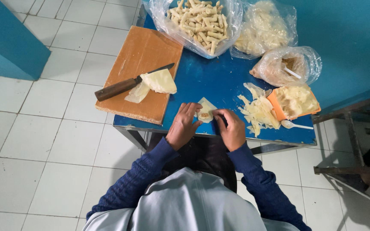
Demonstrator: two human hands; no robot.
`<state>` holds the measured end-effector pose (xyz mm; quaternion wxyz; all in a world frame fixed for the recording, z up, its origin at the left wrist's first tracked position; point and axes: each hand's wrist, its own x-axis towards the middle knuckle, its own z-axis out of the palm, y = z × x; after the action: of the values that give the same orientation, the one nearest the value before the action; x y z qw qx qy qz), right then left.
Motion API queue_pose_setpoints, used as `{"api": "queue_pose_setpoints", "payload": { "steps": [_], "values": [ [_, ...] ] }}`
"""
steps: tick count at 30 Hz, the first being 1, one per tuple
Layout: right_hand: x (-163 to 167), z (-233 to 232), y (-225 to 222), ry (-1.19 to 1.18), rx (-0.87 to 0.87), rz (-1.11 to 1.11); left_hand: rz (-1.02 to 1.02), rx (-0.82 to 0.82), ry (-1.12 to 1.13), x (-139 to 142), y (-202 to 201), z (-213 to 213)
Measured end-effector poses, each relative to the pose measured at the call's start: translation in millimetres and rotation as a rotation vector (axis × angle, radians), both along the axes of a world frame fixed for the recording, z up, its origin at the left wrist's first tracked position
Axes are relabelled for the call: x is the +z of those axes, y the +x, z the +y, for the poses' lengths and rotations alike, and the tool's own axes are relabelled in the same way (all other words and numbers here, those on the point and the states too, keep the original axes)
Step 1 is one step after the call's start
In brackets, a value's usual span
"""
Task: The person sits at a table and uses a spoon to scoop a pale paste from a plastic bag and spread it onto thin flat sheets. They press and fold the coated sheet pieces by hand, setting finished pieces aside and repeating the process on new sheets.
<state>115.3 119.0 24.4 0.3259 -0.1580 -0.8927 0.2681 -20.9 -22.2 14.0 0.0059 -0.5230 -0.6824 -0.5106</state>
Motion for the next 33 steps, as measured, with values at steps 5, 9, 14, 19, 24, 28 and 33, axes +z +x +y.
{"api": "queue_pose_setpoints", "payload": {
  "steps": [5, 9, 14, 19, 24, 28, 33],
  "values": [
    [3.6, -3.5, -1.1, 0.090, 0.051, -0.048, 0.017, -0.006, -0.016, -4.7, -1.3, 2.9],
    [0.1, -0.2, -2.1, 0.239, 0.092, -0.035, 0.021, -0.019, -0.038, -6.6, -1.4, 4.6],
    [-7.1, 5.7, -9.0, 0.147, 0.018, -0.058, 0.061, -0.039, -0.020, -8.2, -1.1, 5.3],
    [-10.8, 13.8, -22.4, -0.121, -0.030, -0.139, 0.120, 0.022, -0.038, -15.5, -4.6, 14.2],
    [-14.2, 15.4, -32.5, 0.085, 0.001, -0.071, 0.123, 0.081, -0.026, -18.7, -16.2, 31.2],
    [-16.1, 12.1, -27.8, 0.224, 0.077, -0.027, 0.075, 0.017, -0.050, -16.6, -20.8, 33.4],
    [-16.0, 10.7, -21.9, 0.384, 0.130, -0.001, 0.157, -0.016, -0.078, -14.2, -16.7, 24.5]
  ]
}}
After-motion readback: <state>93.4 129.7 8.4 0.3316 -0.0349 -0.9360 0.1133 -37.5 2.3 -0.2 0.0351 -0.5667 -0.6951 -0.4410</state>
